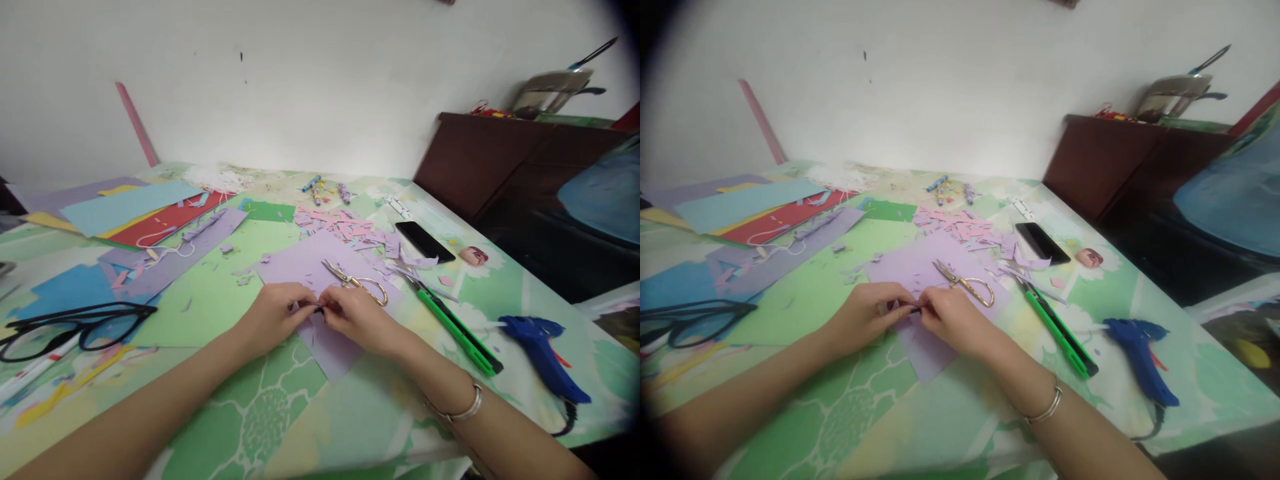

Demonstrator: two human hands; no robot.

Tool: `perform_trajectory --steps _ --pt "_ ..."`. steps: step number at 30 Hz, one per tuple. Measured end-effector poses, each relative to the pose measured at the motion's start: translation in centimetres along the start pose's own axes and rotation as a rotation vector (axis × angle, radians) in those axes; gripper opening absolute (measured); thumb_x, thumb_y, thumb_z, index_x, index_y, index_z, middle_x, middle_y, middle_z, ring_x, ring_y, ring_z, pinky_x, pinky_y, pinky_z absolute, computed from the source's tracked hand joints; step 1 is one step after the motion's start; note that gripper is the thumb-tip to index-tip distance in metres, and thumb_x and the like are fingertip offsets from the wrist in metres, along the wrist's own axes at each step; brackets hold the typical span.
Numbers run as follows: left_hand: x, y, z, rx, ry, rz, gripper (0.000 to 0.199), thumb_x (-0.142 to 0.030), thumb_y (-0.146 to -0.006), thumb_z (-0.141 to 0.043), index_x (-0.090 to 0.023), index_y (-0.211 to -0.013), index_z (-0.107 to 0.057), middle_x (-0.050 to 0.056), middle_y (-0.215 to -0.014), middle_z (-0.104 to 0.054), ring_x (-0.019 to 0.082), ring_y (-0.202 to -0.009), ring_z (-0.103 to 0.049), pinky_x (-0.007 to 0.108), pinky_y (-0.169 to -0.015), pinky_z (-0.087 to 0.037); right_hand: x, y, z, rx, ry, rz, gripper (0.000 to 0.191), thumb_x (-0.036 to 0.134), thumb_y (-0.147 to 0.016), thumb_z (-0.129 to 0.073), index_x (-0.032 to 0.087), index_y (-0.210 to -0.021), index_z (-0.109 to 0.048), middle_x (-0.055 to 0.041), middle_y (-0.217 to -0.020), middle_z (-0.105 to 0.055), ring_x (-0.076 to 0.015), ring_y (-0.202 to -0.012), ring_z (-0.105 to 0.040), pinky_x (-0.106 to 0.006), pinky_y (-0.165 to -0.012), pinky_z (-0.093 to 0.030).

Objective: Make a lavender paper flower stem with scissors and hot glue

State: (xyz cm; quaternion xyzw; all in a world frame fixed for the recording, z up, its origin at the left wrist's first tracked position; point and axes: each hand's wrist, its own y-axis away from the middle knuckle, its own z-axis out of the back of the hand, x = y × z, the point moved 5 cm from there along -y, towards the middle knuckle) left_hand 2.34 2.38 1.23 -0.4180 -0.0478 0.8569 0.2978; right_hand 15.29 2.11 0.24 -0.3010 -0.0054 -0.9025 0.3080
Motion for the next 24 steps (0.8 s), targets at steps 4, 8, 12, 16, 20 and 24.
perform_trajectory --steps 4,8,12,16,20,24 --pt "0.9 -0.1 0.5 -0.069 0.063 0.116 0.011 -0.019 -0.075 -0.057 -0.021 -0.072 -0.068 0.000 -0.068 -0.068 0.015 -0.062 -0.058 0.025 -0.060 -0.043 -1.3 0.0 0.9 -0.099 0.106 -0.111 0.016 0.009 -0.076 -0.045 0.018 -0.083 -0.055 -0.0010 -0.071 -0.060 -0.0130 -0.063 -0.051 -0.024 -0.059 -0.033" --pt "2.1 0.1 1.2 -0.155 0.222 0.278 0.013 -0.028 -0.077 -0.059 -0.018 -0.071 -0.066 0.000 -0.064 -0.064 0.013 -0.059 -0.055 0.024 -0.056 -0.042 -3.3 0.2 2.0 -0.167 0.306 -0.332 0.008 0.014 -0.078 -0.049 0.016 -0.083 -0.055 -0.0079 -0.086 -0.060 -0.0197 -0.082 -0.052 -0.028 -0.069 -0.035" --pt "2.2 0.0 1.6 -0.188 0.331 0.323 0.016 -0.031 -0.076 -0.061 -0.016 -0.071 -0.063 -0.002 -0.055 -0.057 0.011 -0.051 -0.050 0.023 -0.051 -0.038 -4.5 0.4 2.5 -0.151 0.360 -0.430 0.010 0.017 -0.079 -0.054 0.015 -0.089 -0.056 -0.0120 -0.092 -0.059 -0.0238 -0.088 -0.051 -0.029 -0.069 -0.034" --pt "1.8 -0.1 1.5 -0.176 0.476 0.338 0.010 -0.025 -0.075 -0.060 -0.015 -0.074 -0.059 -0.001 -0.053 -0.061 0.012 -0.053 -0.055 0.024 -0.056 -0.042 -5.2 0.5 3.0 -0.160 0.324 -0.473 0.014 0.019 -0.079 -0.054 0.014 -0.092 -0.056 -0.0117 -0.086 -0.060 -0.0222 -0.080 -0.054 -0.027 -0.061 -0.031" --pt "1.6 0.0 1.1 -0.184 0.559 0.367 0.005 -0.020 -0.075 -0.057 -0.016 -0.076 -0.056 0.002 -0.059 -0.068 0.013 -0.058 -0.060 0.025 -0.062 -0.045 -5.1 0.7 3.4 -0.139 0.253 -0.498 0.034 0.022 -0.066 -0.065 0.014 -0.098 -0.055 -0.0053 -0.071 -0.063 -0.0186 -0.064 -0.055 -0.024 -0.052 -0.027" --pt "1.6 0.2 0.7 -0.188 0.623 0.394 0.007 -0.021 -0.076 -0.058 -0.017 -0.078 -0.053 0.003 -0.062 -0.071 0.014 -0.060 -0.063 0.027 -0.065 -0.046 -4.5 1.2 4.1 -0.163 0.171 -0.522 0.036 0.024 -0.065 -0.062 0.015 -0.098 -0.055 -0.0028 -0.065 -0.064 -0.0170 -0.060 -0.057 -0.023 -0.050 -0.029"
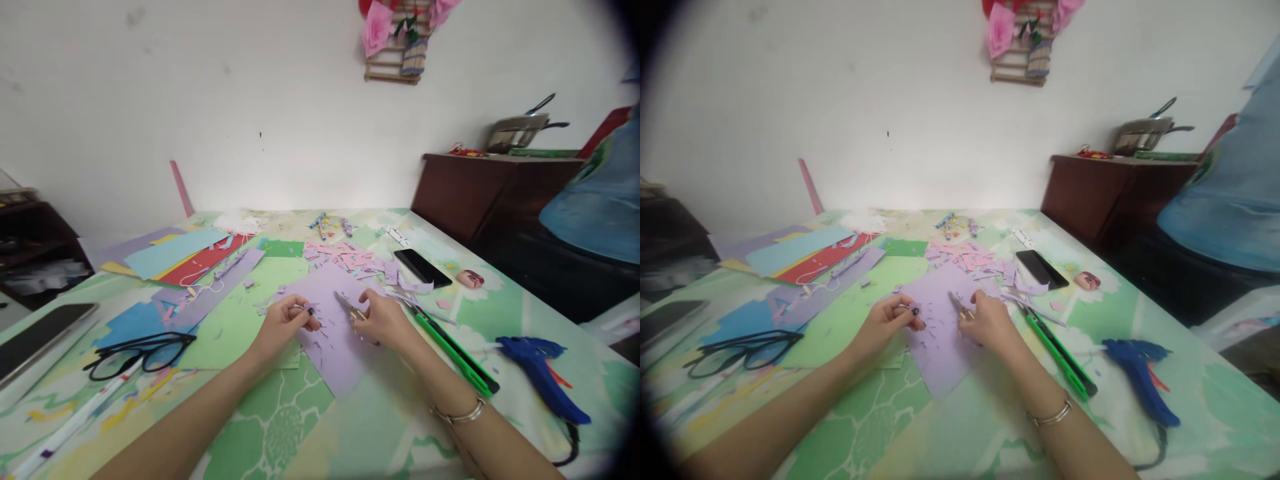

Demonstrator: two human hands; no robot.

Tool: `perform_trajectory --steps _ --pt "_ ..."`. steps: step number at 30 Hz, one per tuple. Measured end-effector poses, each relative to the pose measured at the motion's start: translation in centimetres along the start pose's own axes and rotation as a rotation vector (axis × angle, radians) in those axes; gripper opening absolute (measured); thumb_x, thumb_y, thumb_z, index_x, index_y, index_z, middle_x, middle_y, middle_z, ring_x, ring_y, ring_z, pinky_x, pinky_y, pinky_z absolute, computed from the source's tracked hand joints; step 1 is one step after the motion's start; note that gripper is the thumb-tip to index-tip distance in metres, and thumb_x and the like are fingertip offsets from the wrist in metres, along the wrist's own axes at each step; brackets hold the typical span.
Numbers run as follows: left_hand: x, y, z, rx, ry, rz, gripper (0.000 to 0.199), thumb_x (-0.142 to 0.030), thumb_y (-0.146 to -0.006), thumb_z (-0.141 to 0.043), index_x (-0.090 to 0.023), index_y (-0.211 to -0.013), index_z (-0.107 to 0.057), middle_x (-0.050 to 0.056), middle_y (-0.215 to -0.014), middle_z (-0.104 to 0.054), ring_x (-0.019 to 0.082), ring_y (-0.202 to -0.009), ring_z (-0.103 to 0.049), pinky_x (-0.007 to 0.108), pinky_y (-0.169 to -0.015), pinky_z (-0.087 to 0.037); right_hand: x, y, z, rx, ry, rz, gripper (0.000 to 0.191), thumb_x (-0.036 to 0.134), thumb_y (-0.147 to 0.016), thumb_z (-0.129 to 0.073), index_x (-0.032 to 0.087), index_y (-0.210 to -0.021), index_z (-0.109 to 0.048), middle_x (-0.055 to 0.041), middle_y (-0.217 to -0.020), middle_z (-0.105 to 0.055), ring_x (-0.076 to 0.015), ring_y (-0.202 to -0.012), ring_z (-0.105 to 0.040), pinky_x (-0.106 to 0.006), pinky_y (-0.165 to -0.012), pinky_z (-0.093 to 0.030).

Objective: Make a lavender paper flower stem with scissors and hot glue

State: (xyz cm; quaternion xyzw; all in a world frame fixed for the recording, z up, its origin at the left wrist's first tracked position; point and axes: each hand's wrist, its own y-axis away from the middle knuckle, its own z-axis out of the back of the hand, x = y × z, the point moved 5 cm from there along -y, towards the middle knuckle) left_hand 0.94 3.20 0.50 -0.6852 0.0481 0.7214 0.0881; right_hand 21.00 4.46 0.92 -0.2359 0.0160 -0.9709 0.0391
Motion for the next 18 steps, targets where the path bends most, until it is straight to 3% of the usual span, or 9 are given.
perform_trajectory --steps 6,10,15,18 --pt "0.1 -0.1 0.2 -0.001 0.045 0.000 0.010 -0.023 -0.077 -0.058 -0.016 -0.081 -0.052 0.005 -0.066 -0.072 0.016 -0.064 -0.066 0.029 -0.068 -0.048 -0.8 -0.1 0.0 0.056 -0.122 -0.018 0.037 0.024 -0.067 -0.056 0.014 -0.103 -0.058 0.0012 -0.053 -0.063 -0.0122 -0.046 -0.054 -0.020 -0.045 -0.034" --pt "0.3 -0.2 0.4 -0.016 0.042 0.003 0.011 -0.023 -0.077 -0.059 -0.015 -0.083 -0.055 0.006 -0.066 -0.072 0.016 -0.064 -0.065 0.029 -0.067 -0.049 -1.1 -0.6 -0.3 0.057 -0.126 -0.016 0.022 0.031 -0.065 -0.059 0.016 -0.079 -0.067 -0.0018 -0.053 -0.061 -0.0141 -0.049 -0.054 -0.022 -0.044 -0.032" --pt "0.2 0.0 0.3 -0.013 0.029 0.012 0.011 -0.024 -0.079 -0.059 -0.014 -0.082 -0.058 0.006 -0.067 -0.072 0.015 -0.064 -0.065 0.027 -0.068 -0.049 0.4 -0.1 -0.5 0.018 -0.147 0.062 0.032 0.051 -0.066 -0.060 0.019 -0.065 -0.063 0.0011 -0.052 -0.054 -0.0128 -0.053 -0.049 -0.021 -0.048 -0.030" --pt "-0.2 0.2 0.2 0.003 0.061 0.009 0.015 -0.028 -0.081 -0.058 -0.013 -0.081 -0.059 0.007 -0.069 -0.072 0.015 -0.066 -0.065 0.027 -0.069 -0.050 2.1 1.0 -0.7 -0.039 -0.212 0.180 0.032 0.049 -0.069 -0.059 0.019 -0.060 -0.054 0.0046 -0.049 -0.047 -0.0094 -0.049 -0.041 -0.020 -0.046 -0.027"
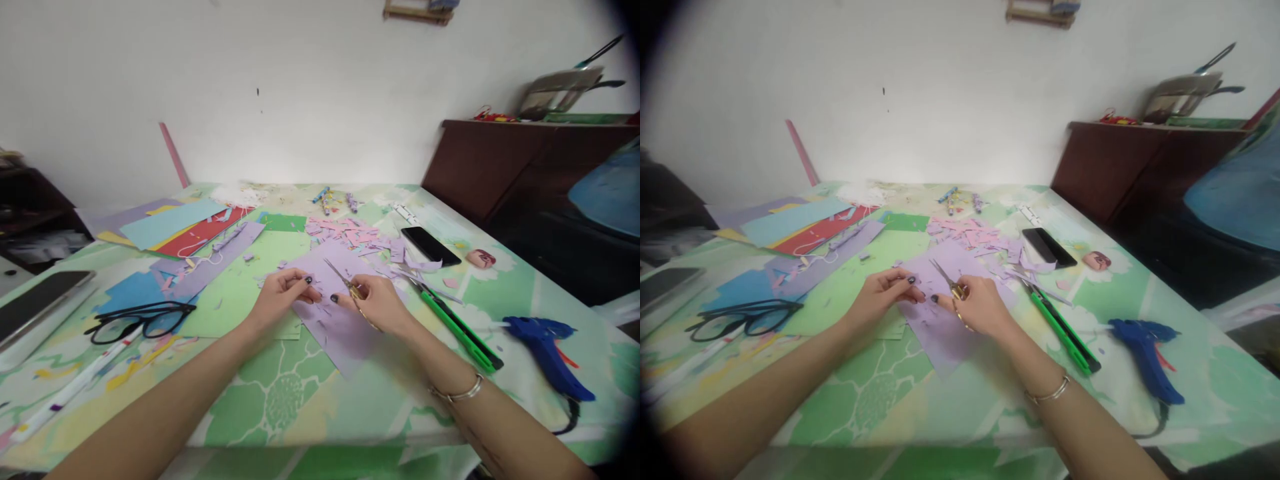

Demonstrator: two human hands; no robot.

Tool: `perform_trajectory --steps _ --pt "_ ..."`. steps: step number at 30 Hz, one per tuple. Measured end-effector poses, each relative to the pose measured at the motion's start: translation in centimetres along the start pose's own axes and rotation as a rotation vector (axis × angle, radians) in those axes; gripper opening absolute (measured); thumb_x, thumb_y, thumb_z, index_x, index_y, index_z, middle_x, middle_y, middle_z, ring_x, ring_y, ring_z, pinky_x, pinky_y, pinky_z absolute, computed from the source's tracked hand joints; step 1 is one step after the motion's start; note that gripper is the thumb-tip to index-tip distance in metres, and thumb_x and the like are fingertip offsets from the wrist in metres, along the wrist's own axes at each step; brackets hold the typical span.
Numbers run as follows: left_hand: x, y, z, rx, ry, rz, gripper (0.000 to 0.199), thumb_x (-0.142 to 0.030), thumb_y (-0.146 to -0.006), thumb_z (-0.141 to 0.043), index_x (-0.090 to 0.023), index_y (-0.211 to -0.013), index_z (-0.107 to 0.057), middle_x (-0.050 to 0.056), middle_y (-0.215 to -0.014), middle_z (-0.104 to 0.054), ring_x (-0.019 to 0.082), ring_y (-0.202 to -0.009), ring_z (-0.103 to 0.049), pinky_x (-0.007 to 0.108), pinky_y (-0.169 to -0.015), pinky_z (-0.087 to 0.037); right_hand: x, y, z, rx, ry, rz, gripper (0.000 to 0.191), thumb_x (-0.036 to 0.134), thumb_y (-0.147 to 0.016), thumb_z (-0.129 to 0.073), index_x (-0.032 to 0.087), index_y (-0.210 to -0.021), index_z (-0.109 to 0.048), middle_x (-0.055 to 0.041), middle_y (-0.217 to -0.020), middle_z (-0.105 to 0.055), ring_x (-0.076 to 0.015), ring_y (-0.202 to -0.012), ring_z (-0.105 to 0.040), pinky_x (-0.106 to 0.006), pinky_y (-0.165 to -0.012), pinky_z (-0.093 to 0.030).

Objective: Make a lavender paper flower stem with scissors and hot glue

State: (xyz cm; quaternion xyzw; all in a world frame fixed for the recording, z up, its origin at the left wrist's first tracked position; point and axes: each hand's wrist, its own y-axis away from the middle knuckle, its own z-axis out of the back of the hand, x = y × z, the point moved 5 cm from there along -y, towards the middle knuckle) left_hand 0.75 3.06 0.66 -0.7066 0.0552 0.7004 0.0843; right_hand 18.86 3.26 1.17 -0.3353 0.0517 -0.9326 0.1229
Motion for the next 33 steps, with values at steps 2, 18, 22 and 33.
perform_trajectory --steps 2,18,22,33 --pt "-0.2 0.1 -0.1 0.004 0.029 0.003 0.016 -0.029 -0.081 -0.058 -0.013 -0.081 -0.060 0.007 -0.069 -0.071 0.015 -0.066 -0.065 0.028 -0.070 -0.050 1.2 0.6 -0.4 -0.033 -0.043 0.080 0.033 0.045 -0.069 -0.061 0.019 -0.056 -0.047 0.0060 -0.048 -0.042 -0.0082 -0.047 -0.036 -0.019 -0.045 -0.025" --pt "-0.1 0.9 -1.1 0.118 0.216 0.005 0.011 -0.023 -0.082 -0.057 -0.013 -0.079 -0.060 0.004 -0.065 -0.069 0.015 -0.063 -0.064 0.026 -0.063 -0.049 3.4 2.4 -2.0 -0.107 -0.081 0.167 0.033 0.040 -0.070 -0.063 0.019 -0.061 -0.038 0.0076 -0.048 -0.037 -0.0067 -0.045 -0.033 -0.019 -0.048 -0.025" --pt "0.0 0.8 -1.1 0.122 0.216 0.010 0.011 -0.024 -0.081 -0.058 -0.014 -0.079 -0.060 0.004 -0.065 -0.068 0.015 -0.062 -0.064 0.027 -0.062 -0.050 3.6 2.4 -1.9 -0.122 -0.081 0.180 0.033 0.041 -0.071 -0.062 0.019 -0.061 -0.039 0.0069 -0.047 -0.040 -0.0071 -0.045 -0.035 -0.019 -0.047 -0.025" --pt "0.1 0.8 -1.3 0.121 0.241 0.017 0.008 -0.021 -0.080 -0.059 -0.014 -0.077 -0.059 0.003 -0.063 -0.068 0.014 -0.061 -0.063 0.027 -0.064 -0.051 3.7 2.5 -2.0 -0.151 -0.034 0.212 0.034 0.046 -0.074 -0.060 0.019 -0.063 -0.043 0.0050 -0.048 -0.046 -0.0083 -0.044 -0.039 -0.020 -0.048 -0.028"
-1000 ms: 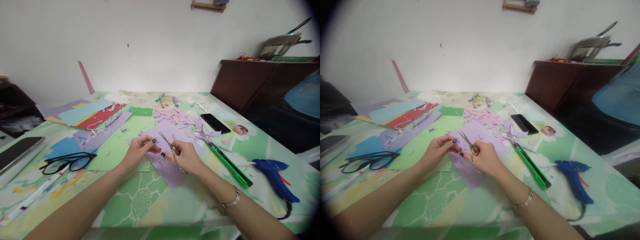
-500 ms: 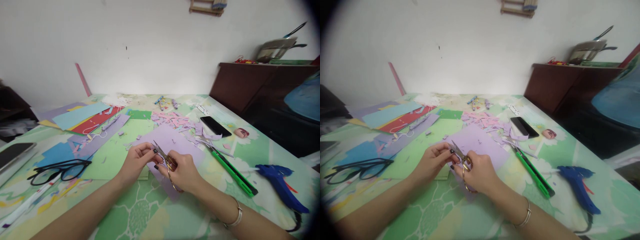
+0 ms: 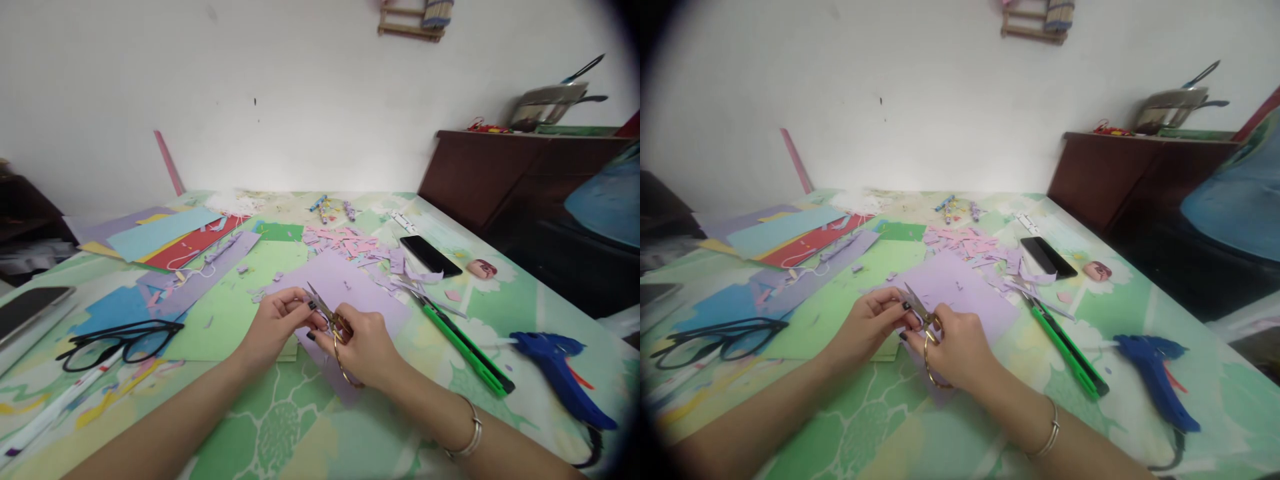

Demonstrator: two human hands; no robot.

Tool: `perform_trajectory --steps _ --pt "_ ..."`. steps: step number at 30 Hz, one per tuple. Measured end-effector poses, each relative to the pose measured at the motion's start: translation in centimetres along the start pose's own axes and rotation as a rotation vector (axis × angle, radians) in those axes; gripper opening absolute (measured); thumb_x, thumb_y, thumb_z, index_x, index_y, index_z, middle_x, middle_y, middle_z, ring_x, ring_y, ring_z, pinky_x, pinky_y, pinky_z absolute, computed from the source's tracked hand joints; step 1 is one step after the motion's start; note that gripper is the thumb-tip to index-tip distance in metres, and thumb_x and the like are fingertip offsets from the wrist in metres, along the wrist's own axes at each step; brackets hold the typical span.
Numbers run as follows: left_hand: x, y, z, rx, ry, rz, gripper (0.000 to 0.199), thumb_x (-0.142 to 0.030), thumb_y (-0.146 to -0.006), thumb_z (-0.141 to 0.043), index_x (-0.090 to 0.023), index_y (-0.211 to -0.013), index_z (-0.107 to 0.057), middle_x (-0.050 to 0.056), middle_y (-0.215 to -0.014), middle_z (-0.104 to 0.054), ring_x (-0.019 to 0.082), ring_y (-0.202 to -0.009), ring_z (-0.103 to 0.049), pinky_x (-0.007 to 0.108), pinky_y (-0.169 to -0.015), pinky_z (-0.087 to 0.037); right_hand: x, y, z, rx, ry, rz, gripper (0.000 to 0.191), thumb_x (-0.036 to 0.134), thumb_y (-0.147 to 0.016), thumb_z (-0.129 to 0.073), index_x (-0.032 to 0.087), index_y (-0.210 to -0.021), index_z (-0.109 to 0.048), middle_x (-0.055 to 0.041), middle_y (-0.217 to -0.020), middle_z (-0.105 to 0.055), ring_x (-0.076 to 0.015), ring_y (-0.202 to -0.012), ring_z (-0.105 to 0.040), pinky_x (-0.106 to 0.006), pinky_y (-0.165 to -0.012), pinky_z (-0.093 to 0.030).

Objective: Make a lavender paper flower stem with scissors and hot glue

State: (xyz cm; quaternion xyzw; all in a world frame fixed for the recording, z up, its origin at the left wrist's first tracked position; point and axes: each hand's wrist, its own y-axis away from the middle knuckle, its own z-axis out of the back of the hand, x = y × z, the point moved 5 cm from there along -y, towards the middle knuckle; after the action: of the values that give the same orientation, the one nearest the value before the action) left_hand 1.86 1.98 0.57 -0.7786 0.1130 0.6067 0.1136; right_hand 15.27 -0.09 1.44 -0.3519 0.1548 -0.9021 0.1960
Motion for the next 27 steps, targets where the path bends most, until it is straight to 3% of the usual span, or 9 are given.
perform_trajectory --steps 27 --pt "-1.2 -0.3 0.7 0.079 -0.234 -0.024 0.011 -0.021 -0.079 -0.058 -0.013 -0.074 -0.064 0.006 -0.064 -0.069 0.017 -0.062 -0.064 0.029 -0.066 -0.050 -1.1 0.0 0.0 0.014 0.095 -0.003 0.034 0.047 -0.073 -0.062 0.018 -0.059 -0.051 0.0025 -0.046 -0.049 -0.0089 -0.043 -0.041 -0.020 -0.047 -0.028"
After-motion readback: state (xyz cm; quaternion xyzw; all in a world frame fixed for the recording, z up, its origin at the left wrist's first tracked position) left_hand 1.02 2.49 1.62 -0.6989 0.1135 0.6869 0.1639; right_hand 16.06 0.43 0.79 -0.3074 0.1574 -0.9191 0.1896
